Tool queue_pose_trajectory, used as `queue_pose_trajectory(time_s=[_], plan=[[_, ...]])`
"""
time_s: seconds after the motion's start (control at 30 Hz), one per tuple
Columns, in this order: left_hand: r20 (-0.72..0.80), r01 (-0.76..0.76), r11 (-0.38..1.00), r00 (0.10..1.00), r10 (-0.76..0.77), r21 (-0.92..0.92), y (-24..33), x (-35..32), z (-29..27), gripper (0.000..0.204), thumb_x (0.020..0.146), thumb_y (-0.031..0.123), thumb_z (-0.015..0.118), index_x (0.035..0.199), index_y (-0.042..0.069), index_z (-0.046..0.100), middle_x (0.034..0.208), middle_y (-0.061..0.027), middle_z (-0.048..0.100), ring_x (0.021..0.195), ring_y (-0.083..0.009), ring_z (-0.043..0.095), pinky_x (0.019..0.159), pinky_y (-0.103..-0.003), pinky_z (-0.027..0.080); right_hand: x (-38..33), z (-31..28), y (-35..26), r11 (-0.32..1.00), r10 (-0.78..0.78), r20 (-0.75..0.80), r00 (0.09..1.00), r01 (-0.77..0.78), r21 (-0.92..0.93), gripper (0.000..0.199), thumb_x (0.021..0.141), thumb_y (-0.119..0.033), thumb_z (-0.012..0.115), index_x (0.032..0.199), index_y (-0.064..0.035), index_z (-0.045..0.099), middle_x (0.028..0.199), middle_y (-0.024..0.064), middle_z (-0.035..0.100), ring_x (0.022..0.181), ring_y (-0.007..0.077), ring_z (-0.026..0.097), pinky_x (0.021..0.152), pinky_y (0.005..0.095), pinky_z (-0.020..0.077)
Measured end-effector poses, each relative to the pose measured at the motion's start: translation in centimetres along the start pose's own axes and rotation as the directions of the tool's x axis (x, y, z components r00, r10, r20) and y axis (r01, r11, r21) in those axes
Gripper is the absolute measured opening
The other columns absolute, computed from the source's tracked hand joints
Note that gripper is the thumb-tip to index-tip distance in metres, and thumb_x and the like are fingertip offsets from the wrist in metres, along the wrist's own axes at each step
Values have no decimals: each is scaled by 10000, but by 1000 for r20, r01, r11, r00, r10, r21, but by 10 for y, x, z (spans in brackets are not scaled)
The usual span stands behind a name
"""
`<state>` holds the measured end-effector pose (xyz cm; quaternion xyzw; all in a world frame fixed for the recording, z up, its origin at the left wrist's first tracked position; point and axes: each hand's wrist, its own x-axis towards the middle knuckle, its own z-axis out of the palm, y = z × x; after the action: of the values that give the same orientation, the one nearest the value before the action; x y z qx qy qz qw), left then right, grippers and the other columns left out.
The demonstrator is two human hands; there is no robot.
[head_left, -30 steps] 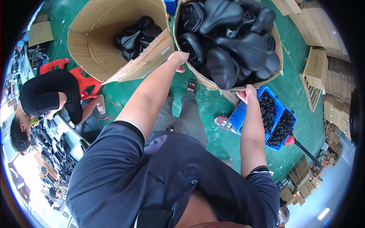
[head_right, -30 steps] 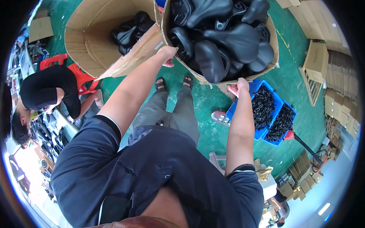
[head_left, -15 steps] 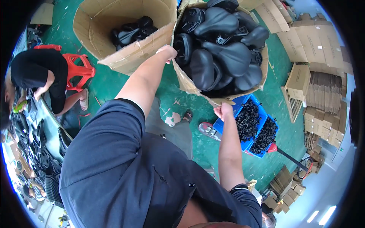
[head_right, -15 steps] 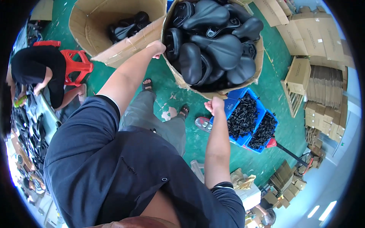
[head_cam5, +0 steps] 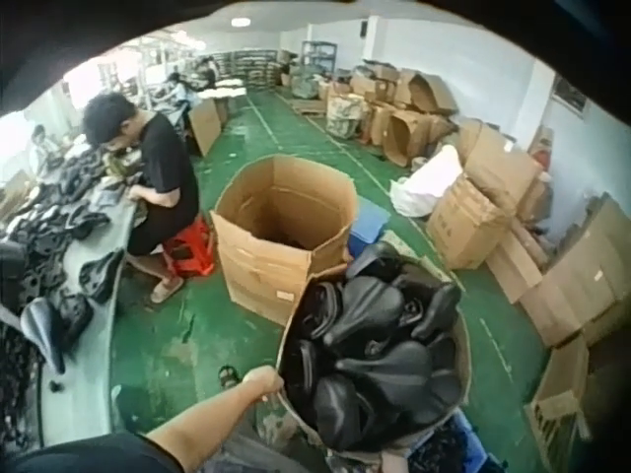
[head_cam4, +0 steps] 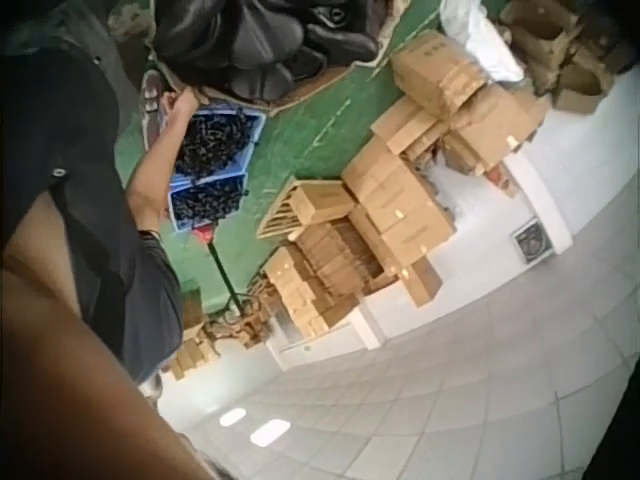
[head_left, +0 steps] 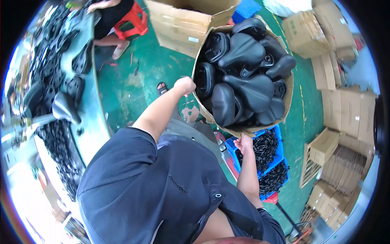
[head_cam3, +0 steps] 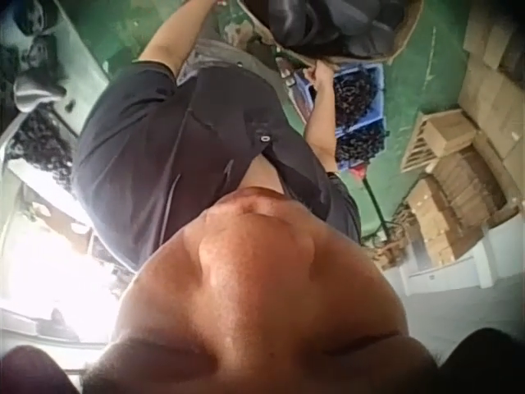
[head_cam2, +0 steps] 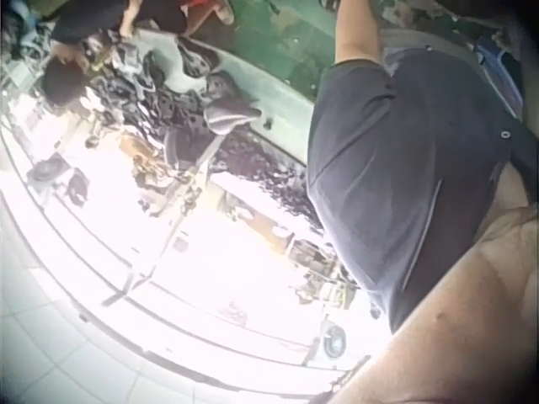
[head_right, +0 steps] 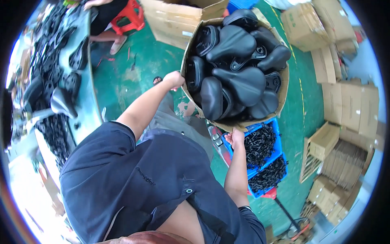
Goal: Assembling components onto bicycle seat bases and organizing them into large shipping containers.
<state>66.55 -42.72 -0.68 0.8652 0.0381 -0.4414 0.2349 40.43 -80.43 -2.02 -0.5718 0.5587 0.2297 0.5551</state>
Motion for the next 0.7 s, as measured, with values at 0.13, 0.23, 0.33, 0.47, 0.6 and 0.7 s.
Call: queue_pose_trajectory(time_s=[0.13,0.23,0.33,0.47,0.6,0.7], plan=[[-43,-47,999,998,47,16,-101,-68,76,323,893,140,529,768,-12,785,792,-152,782,800,-289,790,815,-422,625,-26,2,26,975,-8,28,1000,14,-222,366,1093,-346,541,1012,8,589,787,88,614,625,232,701,492,319,601],[-43,11,998,999,-13,-56,-159,-118,103,341,927,155,519,819,8,807,826,-145,788,876,-298,791,881,-431,615,-47,29,32,944,-52,11,999,53,-326,364,1104,-330,525,1023,19,588,796,101,622,602,233,692,473,319,580],[-88,121,955,985,-149,-272,-219,-143,114,345,907,191,532,853,-12,805,840,-185,784,860,-326,789,860,-431,614,-57,63,31,898,-96,53,994,110,-426,350,1094,-326,526,1047,13,602,772,107,634,603,250,707,474,348,579],[-88,203,870,959,-270,-450,-284,-181,116,345,871,190,544,938,-31,800,924,-249,779,908,-385,780,861,-463,613,-81,110,42,848,-71,150,986,139,-511,384,1111,-353,516,1019,13,587,801,110,623,608,250,692,485,339,568],[-153,259,885,928,-339,-388,-319,-211,92,360,864,207,570,997,-36,801,1051,-269,772,1054,-393,757,965,-470,587,-89,157,43,827,5,140,990,75,-557,408,1104,-385,528,979,0,578,801,133,626,635,261,693,494,348,555],[-170,266,886,921,-350,-380,-364,-229,66,331,872,212,574,942,-9,810,978,-236,786,971,-373,779,928,-465,601,-113,203,62,819,88,156,984,18,-574,419,1097,-399,534,973,-2,579,806,134,635,642,261,694,512,344,561]])
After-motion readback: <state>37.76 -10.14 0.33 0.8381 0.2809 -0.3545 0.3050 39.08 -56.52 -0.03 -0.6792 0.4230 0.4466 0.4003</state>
